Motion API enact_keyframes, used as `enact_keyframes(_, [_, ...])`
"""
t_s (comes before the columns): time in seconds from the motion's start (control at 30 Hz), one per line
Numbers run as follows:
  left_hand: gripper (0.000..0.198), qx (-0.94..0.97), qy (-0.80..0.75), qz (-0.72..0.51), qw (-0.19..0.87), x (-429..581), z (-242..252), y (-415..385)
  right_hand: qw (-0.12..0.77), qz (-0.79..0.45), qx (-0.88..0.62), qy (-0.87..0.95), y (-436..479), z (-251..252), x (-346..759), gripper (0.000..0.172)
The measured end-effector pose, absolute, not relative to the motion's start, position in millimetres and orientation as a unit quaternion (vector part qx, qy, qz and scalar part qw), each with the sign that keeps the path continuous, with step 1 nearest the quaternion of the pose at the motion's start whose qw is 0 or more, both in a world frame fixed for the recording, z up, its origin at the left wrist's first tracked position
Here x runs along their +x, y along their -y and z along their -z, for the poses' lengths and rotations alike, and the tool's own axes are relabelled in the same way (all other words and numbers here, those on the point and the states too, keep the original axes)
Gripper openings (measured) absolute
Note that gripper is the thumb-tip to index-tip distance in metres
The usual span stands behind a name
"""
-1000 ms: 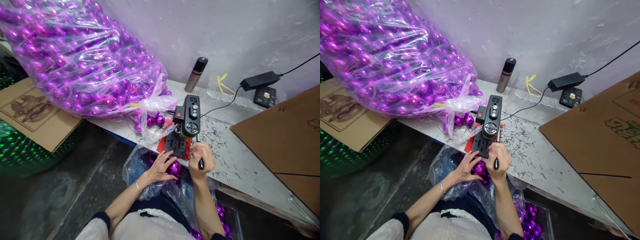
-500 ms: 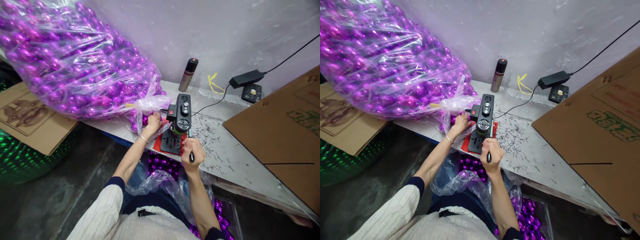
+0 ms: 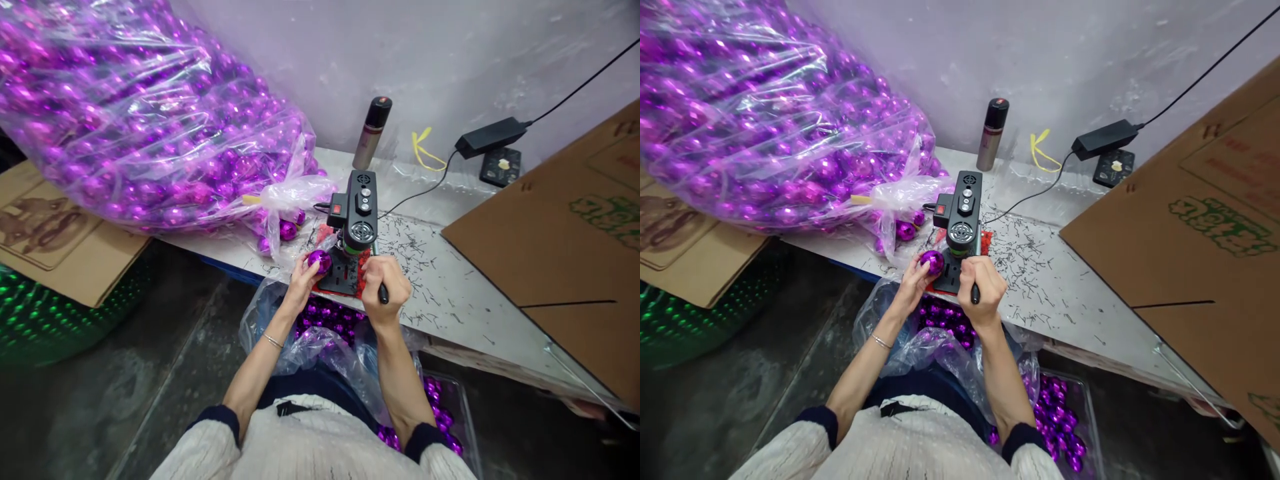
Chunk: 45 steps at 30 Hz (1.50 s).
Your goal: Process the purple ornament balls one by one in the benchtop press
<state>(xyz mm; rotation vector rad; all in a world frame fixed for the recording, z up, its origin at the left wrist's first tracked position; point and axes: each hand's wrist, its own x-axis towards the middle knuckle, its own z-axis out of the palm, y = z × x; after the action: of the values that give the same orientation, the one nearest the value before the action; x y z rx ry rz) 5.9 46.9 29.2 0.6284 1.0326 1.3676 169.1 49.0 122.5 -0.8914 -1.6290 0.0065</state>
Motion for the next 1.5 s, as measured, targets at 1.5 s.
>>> enact_keyframes(1.5, [0.068, 0.674, -0.518, -0.458, 0.261, 32.9, 16.6, -74.6, 0.585, -0.011, -0.398, 0.706, -48.6, -127.5, 174.0, 0.024])
